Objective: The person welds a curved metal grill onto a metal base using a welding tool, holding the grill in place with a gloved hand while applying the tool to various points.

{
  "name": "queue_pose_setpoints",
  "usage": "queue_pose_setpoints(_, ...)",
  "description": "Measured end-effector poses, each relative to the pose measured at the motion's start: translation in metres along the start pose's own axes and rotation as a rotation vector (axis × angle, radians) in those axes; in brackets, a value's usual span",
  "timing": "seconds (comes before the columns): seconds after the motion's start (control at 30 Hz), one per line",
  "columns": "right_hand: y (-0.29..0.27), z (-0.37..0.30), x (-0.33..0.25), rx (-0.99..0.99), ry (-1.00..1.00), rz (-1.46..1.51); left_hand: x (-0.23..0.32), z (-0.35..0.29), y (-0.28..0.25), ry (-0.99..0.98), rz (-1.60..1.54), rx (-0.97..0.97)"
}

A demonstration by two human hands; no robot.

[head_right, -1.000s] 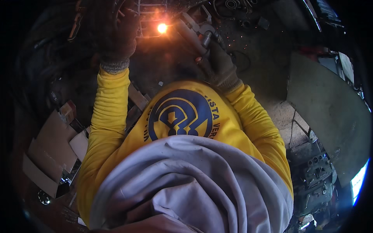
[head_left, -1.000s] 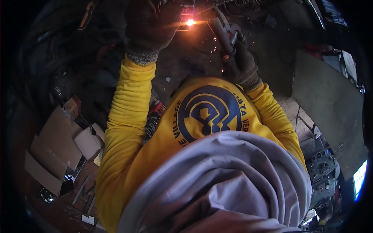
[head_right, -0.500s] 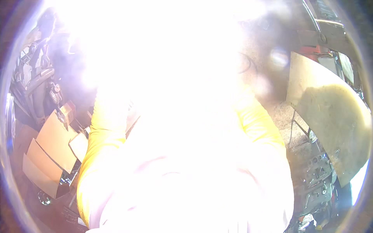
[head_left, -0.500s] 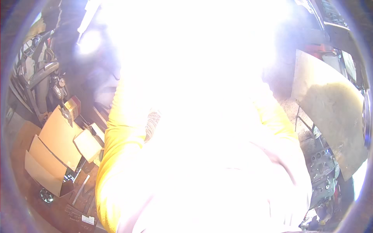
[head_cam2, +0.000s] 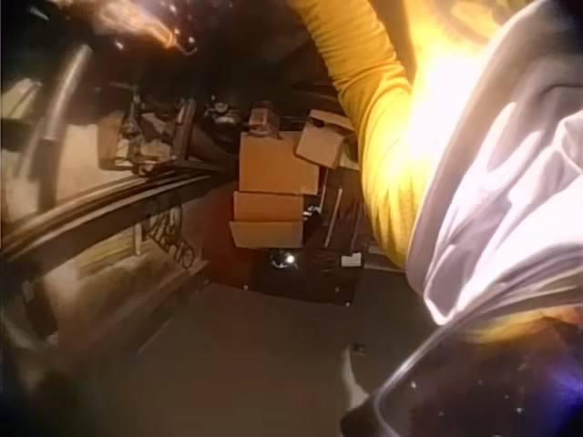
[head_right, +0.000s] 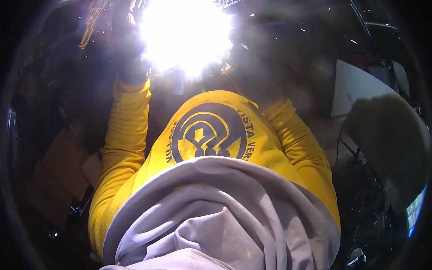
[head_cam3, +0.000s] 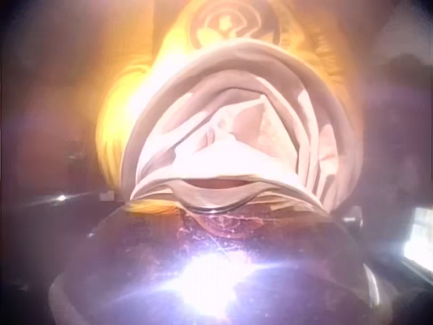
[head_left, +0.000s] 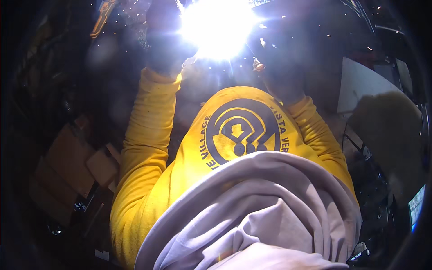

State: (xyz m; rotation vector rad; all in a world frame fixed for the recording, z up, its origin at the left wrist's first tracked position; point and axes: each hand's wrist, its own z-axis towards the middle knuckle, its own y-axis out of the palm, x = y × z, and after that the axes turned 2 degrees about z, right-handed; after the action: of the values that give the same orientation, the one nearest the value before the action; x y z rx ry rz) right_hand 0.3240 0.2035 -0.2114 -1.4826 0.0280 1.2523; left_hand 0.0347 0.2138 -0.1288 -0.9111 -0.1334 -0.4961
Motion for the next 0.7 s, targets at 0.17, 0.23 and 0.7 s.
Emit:
queue_pose_setpoints(0.17, 0.018, -0.020, 0.020, -0.048, 0.184, 0.075, -0.004, 0.001, 0.000, 0.010, -0.011, 0.018)
queue_pose_setpoints(0.23, 0.019, -0.020, 0.025, -0.029, 0.150, 0.261, -0.004, 0.002, 0.001, 0.013, -0.011, 0.021)
queue_pose_setpoints(0.7, 0.020, -0.017, 0.014, 0.141, -0.001, 0.470, -0.001, 0.004, 0.004, 0.033, -0.046, -0.014)
